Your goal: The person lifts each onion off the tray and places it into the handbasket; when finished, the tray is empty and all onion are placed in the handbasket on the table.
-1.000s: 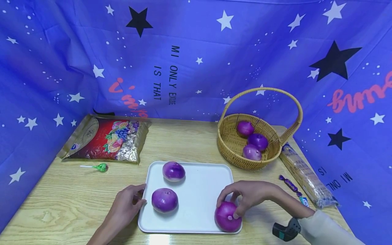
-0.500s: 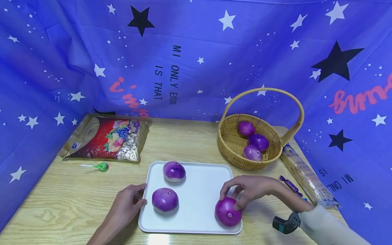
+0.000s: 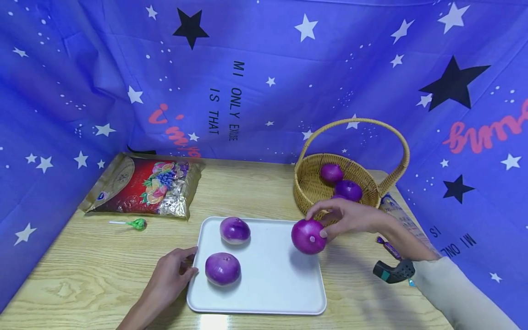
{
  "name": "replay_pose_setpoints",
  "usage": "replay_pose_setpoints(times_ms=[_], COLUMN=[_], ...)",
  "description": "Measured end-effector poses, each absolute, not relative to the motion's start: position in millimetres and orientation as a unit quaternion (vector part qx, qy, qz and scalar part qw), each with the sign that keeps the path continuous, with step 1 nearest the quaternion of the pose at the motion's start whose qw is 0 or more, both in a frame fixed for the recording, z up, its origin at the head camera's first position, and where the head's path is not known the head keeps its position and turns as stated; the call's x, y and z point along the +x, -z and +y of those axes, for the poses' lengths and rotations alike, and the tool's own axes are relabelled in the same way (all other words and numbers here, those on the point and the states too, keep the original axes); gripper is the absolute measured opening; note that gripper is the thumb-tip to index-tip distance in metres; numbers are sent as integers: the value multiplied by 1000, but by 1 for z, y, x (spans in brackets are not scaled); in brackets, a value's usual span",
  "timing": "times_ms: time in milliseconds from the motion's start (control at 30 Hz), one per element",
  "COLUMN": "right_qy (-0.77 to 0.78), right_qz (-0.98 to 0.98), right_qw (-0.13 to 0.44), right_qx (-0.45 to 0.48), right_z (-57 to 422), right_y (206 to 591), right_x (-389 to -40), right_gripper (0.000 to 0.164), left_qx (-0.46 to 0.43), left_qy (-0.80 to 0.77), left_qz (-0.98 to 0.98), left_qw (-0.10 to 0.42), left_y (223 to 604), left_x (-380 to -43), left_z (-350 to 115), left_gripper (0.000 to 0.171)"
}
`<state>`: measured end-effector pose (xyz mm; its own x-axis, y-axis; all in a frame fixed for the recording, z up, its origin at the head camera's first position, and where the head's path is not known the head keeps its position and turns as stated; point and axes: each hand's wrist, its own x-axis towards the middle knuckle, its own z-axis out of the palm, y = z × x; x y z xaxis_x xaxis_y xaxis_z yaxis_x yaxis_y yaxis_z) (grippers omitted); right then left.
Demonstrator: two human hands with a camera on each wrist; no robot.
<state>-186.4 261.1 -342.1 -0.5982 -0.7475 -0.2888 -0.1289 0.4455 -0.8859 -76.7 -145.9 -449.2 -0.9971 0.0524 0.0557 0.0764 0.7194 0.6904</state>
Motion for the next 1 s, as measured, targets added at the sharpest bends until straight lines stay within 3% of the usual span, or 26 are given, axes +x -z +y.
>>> replay_pose_setpoints(times_ms=[200,567,1000], right_qy=[485,590,630], right_qz=[782,773,762], right_qw=[299,200,153], right_qx=[-254,-122,-5], right_z=[277,290,284], right_y=[333,337,364], right_x=[-211,-253,-289], right_gripper=[41,51,54], left_qx=[-37,-35,-34], left_qy=[373,378,380], left_qz=[-927,-925,-924], left_qw=[20,17,21], left_y=[449,450,451], left_x=[-77,-77,-76], left_z=[-146,-146,-146], left_gripper=[48,47,47])
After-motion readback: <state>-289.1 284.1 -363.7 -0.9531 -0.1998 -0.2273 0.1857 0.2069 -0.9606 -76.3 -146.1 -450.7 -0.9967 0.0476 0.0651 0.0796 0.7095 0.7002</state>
